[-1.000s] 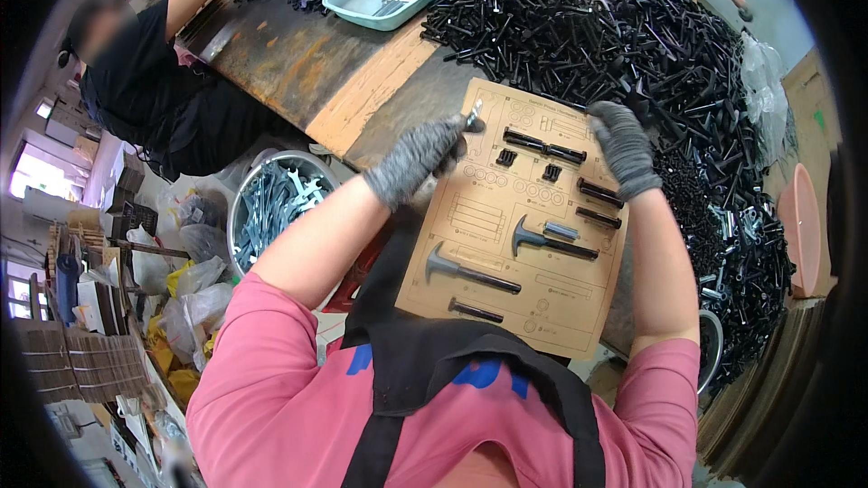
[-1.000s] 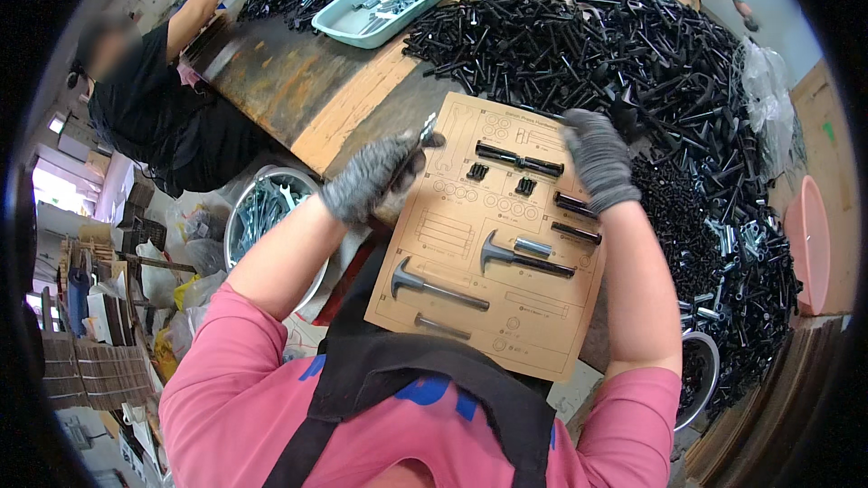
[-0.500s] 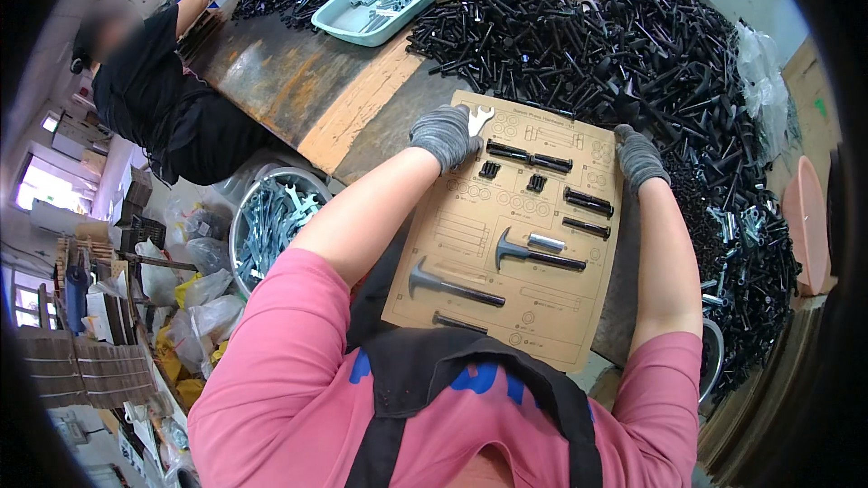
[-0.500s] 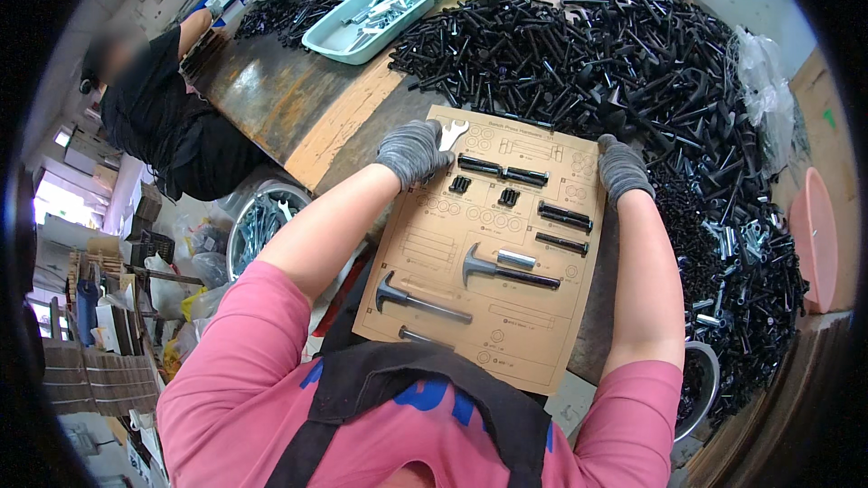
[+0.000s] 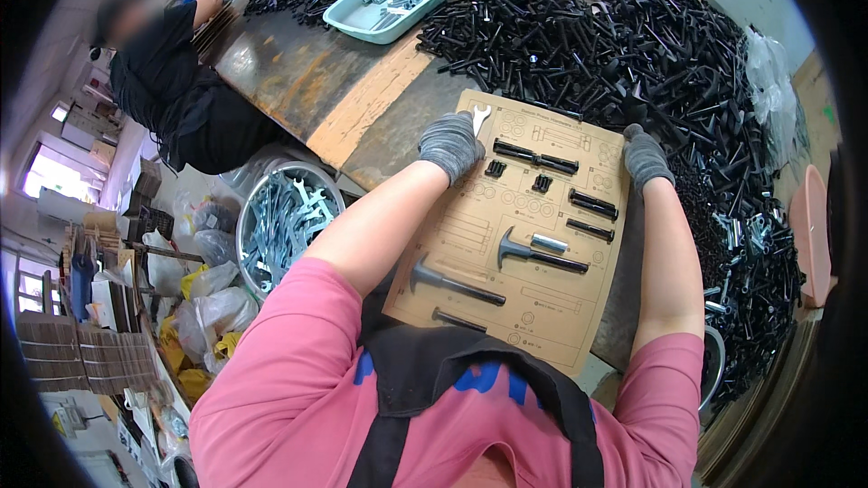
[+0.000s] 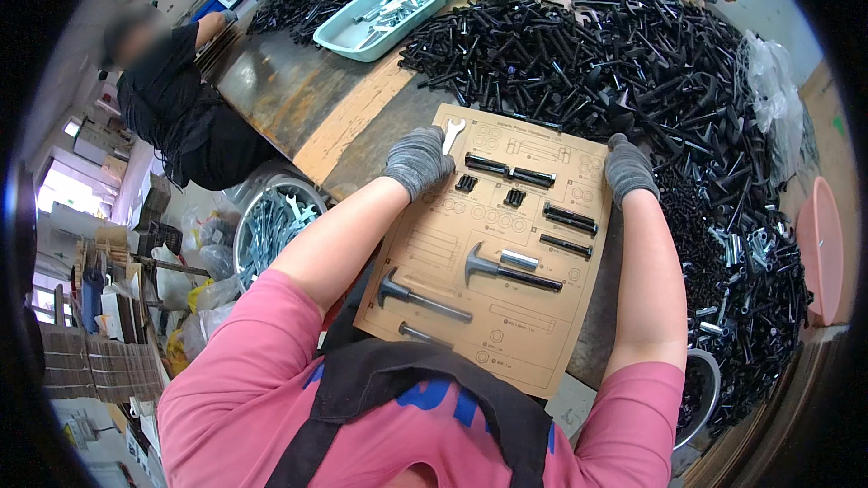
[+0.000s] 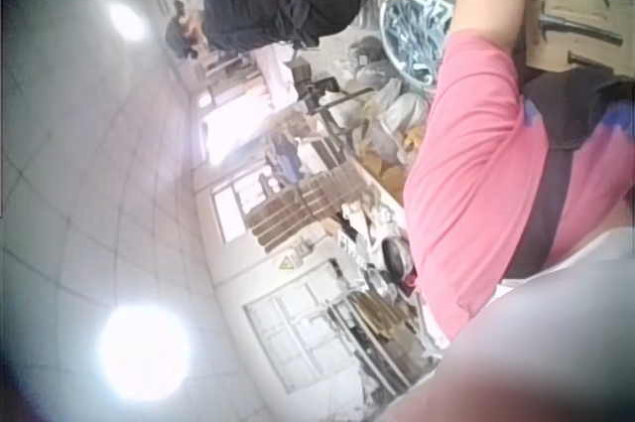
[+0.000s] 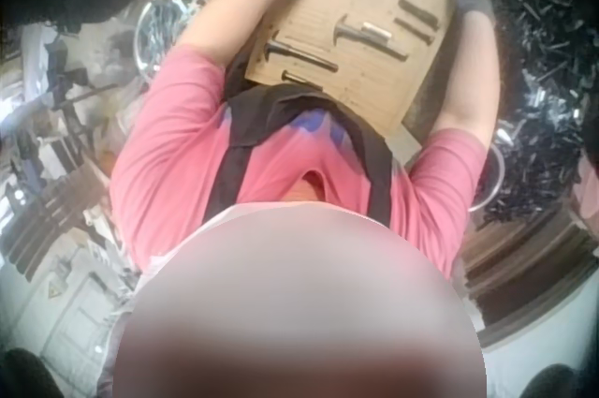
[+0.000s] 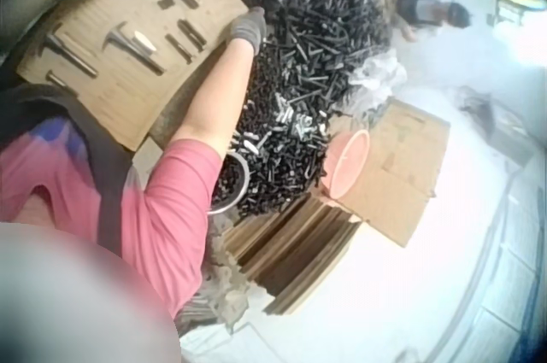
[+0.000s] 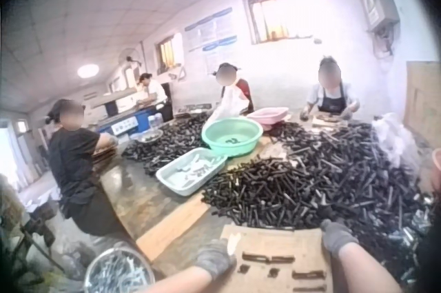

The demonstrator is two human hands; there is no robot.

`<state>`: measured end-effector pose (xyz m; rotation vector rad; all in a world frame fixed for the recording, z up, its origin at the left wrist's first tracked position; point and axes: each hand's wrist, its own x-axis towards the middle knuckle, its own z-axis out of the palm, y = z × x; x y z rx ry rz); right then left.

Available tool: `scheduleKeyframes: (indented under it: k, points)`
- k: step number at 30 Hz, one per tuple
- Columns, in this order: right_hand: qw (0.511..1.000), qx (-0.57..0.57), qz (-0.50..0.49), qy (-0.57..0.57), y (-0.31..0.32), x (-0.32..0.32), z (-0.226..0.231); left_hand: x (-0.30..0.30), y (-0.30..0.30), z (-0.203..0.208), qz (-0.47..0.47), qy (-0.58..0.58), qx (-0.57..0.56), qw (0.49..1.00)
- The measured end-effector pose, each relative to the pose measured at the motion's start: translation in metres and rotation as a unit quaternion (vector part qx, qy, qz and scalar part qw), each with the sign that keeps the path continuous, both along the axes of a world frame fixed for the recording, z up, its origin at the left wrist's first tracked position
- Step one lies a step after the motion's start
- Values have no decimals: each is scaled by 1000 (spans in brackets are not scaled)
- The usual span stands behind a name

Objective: The person assembles small hardware components on a cardboard template, picking black cylindrical parts and silver wrenches from piles and bowls, then placing them into designated slots. The person repeats this process to complete multiple kits.

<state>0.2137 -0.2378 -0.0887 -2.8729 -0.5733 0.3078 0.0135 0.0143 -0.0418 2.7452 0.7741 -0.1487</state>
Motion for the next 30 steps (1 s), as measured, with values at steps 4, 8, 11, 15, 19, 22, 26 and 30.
scheduleKeyframes:
  k: [4, 8, 11, 15, 19, 22, 26, 30]
  points:
    - [999, -19, -18, -25, 4, -1, -1, -1, 1, 4, -1, -5, -27, 1000]
    - [996, -31, -22, -78, 7, -5, 0, -27, 10, -5, 16, -120, -75, 990]
    - [996, -33, -9, -86, 3, -3, 0, -93, 20, -17, -3, -237, -161, 958]
    - [998, 62, 11, -17, -11, 10, -5, -220, 13, -26, 35, -204, -235, 950]
    - [998, 65, 19, 8, -20, 20, -19, -284, -13, -36, 81, -86, -467, 876]
    - [996, 84, 17, -9, -21, 25, -28, -292, -23, -46, 170, -86, -558, 808]
    - [996, 70, 12, -52, -14, 25, -37, -302, -16, -53, 182, -159, -608, 756]
    - [971, 188, -98, 108, 15, 13, -41, -317, 3, -49, 170, -288, -600, 726]
